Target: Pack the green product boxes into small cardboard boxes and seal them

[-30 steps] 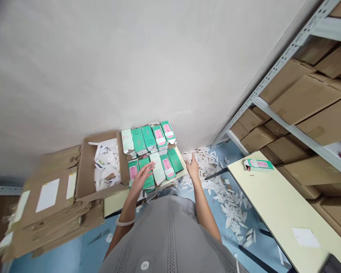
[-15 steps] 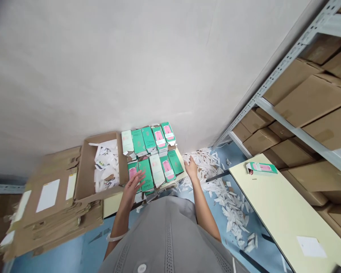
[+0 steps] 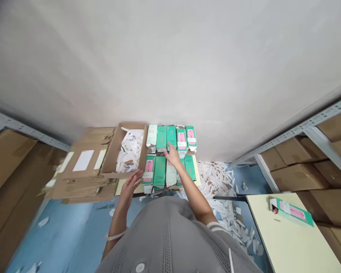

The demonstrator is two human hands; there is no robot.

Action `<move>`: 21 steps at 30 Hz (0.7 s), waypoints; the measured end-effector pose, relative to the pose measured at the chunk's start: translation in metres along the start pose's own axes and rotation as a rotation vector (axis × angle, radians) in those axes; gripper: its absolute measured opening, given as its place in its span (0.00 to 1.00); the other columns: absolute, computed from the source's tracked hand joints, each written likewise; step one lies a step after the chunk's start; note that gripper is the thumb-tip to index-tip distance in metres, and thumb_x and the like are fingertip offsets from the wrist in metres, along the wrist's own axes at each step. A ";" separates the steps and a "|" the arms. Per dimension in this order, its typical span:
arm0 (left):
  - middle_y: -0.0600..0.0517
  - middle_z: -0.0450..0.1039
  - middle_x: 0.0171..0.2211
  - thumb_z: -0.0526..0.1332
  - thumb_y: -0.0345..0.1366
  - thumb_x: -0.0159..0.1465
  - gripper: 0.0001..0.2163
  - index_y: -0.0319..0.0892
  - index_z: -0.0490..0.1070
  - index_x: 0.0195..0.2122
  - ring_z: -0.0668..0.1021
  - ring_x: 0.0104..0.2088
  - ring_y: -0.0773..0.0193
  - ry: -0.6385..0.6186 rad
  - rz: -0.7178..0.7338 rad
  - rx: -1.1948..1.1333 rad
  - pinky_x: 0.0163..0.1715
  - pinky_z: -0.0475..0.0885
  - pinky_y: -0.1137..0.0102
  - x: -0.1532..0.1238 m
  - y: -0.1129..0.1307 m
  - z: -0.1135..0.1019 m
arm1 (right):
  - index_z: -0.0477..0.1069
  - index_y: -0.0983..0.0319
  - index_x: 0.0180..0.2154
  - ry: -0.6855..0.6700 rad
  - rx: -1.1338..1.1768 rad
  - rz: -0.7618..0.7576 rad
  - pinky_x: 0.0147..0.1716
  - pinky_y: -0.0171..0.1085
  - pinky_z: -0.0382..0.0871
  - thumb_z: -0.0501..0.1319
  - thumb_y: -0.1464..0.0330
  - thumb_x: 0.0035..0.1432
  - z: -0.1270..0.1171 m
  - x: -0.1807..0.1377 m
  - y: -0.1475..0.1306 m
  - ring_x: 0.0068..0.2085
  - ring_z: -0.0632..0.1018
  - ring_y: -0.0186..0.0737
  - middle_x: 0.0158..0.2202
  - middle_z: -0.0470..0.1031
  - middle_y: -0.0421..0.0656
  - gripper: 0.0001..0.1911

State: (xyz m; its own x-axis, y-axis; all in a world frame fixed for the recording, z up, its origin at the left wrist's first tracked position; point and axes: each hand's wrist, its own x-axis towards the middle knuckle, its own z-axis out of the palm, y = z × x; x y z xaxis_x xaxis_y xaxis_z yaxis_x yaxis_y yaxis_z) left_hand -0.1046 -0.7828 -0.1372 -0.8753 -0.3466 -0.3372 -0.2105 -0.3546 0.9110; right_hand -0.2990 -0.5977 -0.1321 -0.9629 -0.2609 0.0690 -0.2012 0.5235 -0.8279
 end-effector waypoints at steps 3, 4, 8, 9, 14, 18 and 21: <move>0.39 0.70 0.57 0.66 0.55 0.54 0.31 0.42 0.71 0.54 0.71 0.59 0.48 0.098 0.055 -0.012 0.57 0.67 0.56 0.001 0.007 -0.024 | 0.58 0.61 0.64 -0.182 0.014 -0.100 0.61 0.49 0.60 0.59 0.65 0.59 0.044 -0.010 -0.028 0.60 0.69 0.48 0.61 0.66 0.50 0.32; 0.39 0.71 0.57 0.66 0.55 0.54 0.31 0.42 0.72 0.54 0.71 0.59 0.48 0.126 0.074 -0.013 0.57 0.67 0.57 0.001 0.009 -0.032 | 0.58 0.61 0.64 -0.230 0.013 -0.132 0.61 0.48 0.59 0.59 0.65 0.59 0.057 -0.015 -0.037 0.61 0.68 0.48 0.62 0.65 0.49 0.32; 0.40 0.70 0.57 0.67 0.55 0.54 0.30 0.43 0.72 0.53 0.72 0.58 0.48 0.214 0.115 -0.029 0.56 0.67 0.57 -0.005 0.005 -0.062 | 0.57 0.64 0.64 -0.370 -0.017 -0.214 0.61 0.48 0.59 0.58 0.66 0.59 0.095 -0.034 -0.064 0.63 0.66 0.49 0.63 0.64 0.52 0.32; 0.40 0.70 0.57 0.67 0.55 0.54 0.30 0.43 0.72 0.53 0.72 0.58 0.48 0.237 0.119 -0.035 0.56 0.67 0.57 -0.006 0.002 -0.070 | 0.57 0.65 0.64 -0.395 -0.026 -0.224 0.61 0.48 0.60 0.58 0.66 0.60 0.101 -0.039 -0.069 0.62 0.67 0.49 0.62 0.64 0.53 0.32; 0.41 0.68 0.59 0.68 0.51 0.54 0.26 0.43 0.72 0.50 0.72 0.58 0.50 0.451 0.110 -0.132 0.54 0.69 0.58 0.004 -0.010 -0.125 | 0.59 0.64 0.64 -0.488 -0.062 -0.250 0.60 0.49 0.61 0.57 0.67 0.60 0.127 -0.059 -0.080 0.62 0.67 0.50 0.62 0.65 0.53 0.31; 0.42 0.66 0.60 0.64 0.42 0.60 0.17 0.43 0.69 0.49 0.73 0.56 0.55 0.621 0.087 -0.205 0.50 0.72 0.62 0.031 0.004 -0.174 | 0.58 0.62 0.64 -0.504 -0.097 -0.278 0.61 0.49 0.61 0.57 0.67 0.60 0.140 -0.069 -0.083 0.62 0.68 0.49 0.62 0.66 0.51 0.31; 0.40 0.67 0.58 0.62 0.41 0.63 0.17 0.42 0.67 0.51 0.73 0.56 0.56 0.632 0.113 -0.188 0.49 0.73 0.63 0.056 0.016 -0.200 | 0.59 0.62 0.64 -0.507 -0.109 -0.293 0.60 0.49 0.62 0.57 0.67 0.60 0.144 -0.075 -0.084 0.61 0.69 0.49 0.61 0.66 0.52 0.30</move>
State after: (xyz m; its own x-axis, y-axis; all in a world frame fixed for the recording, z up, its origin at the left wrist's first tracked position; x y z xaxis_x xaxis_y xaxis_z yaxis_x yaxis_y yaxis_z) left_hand -0.0698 -0.9815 -0.1891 -0.4518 -0.8125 -0.3685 -0.0026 -0.4119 0.9112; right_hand -0.1846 -0.7386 -0.1478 -0.6637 -0.7480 -0.0107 -0.4888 0.4445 -0.7507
